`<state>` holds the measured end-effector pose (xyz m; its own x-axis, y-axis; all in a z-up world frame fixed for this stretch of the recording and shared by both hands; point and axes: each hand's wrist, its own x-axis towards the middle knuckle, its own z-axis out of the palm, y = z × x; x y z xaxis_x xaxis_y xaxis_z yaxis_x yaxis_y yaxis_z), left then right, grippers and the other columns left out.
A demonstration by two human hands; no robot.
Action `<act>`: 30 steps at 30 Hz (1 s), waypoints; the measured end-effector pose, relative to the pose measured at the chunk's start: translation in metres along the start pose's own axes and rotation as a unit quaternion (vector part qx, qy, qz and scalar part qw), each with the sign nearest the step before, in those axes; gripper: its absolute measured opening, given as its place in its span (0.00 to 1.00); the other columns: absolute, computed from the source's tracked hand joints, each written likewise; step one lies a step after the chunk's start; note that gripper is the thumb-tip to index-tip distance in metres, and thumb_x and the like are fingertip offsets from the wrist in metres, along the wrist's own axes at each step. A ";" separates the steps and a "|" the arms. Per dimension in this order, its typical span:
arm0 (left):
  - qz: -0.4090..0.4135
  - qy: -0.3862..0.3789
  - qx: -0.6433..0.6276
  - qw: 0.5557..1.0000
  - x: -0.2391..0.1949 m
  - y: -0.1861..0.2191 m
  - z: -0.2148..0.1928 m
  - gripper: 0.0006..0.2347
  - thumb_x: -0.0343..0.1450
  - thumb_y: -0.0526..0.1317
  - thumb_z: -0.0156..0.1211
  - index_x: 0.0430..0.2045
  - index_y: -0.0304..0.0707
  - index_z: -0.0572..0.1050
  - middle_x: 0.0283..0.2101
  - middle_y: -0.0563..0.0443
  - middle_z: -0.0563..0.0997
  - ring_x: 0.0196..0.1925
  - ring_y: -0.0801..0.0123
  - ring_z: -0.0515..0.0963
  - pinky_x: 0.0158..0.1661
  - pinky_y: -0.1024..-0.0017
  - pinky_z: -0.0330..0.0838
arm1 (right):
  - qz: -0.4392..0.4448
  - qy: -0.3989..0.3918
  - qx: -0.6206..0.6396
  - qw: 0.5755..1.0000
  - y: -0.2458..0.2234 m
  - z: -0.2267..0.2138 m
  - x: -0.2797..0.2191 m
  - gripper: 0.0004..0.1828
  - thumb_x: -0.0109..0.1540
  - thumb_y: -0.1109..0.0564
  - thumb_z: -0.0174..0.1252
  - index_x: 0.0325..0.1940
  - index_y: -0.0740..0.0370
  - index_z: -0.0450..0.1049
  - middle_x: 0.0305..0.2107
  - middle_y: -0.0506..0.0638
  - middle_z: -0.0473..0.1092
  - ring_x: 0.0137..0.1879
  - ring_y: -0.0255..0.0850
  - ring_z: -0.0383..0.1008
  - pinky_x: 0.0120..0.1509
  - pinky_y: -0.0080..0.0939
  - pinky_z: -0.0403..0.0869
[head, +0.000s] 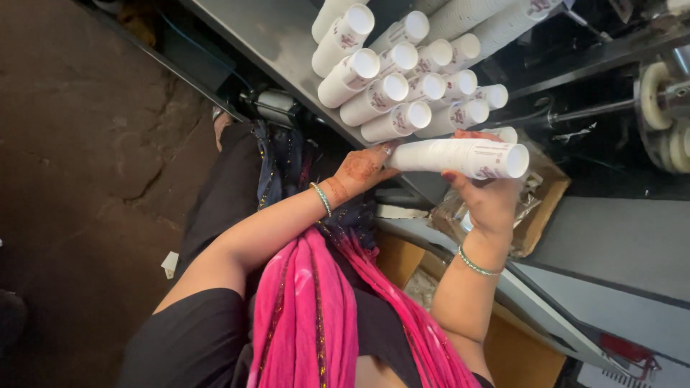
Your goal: Collecting manufactured paper cups from the machine and stacking or packaging them into plastic sleeves.
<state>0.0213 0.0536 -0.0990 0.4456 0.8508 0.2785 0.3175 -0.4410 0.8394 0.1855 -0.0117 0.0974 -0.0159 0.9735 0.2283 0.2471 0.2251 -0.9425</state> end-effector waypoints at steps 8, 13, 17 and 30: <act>-0.033 0.019 -0.041 0.998 0.002 -0.001 0.009 0.22 0.66 0.45 0.68 0.54 0.40 0.75 0.46 0.41 0.83 0.48 0.50 0.84 0.48 0.58 0.78 | 0.023 0.022 -0.069 0.997 0.013 0.003 -0.003 0.31 0.58 0.66 0.74 0.62 0.65 0.67 0.58 0.56 0.73 0.65 0.44 0.74 0.73 0.45 0.74; 0.041 0.027 -0.125 0.991 0.022 0.035 -0.022 0.26 0.64 0.49 0.72 0.54 0.36 0.74 0.47 0.38 0.82 0.49 0.49 0.83 0.50 0.60 0.76 | 0.052 0.013 -0.069 0.996 0.020 0.000 -0.006 0.31 0.58 0.66 0.73 0.61 0.65 0.67 0.58 0.56 0.72 0.64 0.43 0.74 0.71 0.43 0.74; 0.061 0.025 -0.133 0.989 0.019 0.045 -0.023 0.24 0.67 0.51 0.71 0.54 0.39 0.75 0.49 0.42 0.83 0.52 0.52 0.82 0.52 0.61 0.76 | 0.038 0.004 -0.082 0.996 0.022 0.000 -0.007 0.30 0.59 0.69 0.72 0.61 0.65 0.66 0.58 0.56 0.72 0.64 0.43 0.74 0.71 0.44 0.74; 0.043 0.083 -0.077 0.993 0.008 0.059 -0.030 0.23 0.68 0.54 0.68 0.54 0.45 0.75 0.52 0.50 0.81 0.50 0.56 0.83 0.45 0.61 0.79 | -0.029 0.056 -0.078 0.995 0.024 0.012 -0.016 0.34 0.60 0.66 0.74 0.64 0.63 0.62 0.57 0.55 0.72 0.62 0.42 0.73 0.75 0.44 0.73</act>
<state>0.0183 0.0426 -0.0333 0.3171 0.8525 0.4156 0.1474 -0.4772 0.8664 0.1804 -0.0217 0.0678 0.0708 0.9466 0.3147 0.3970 0.2627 -0.8794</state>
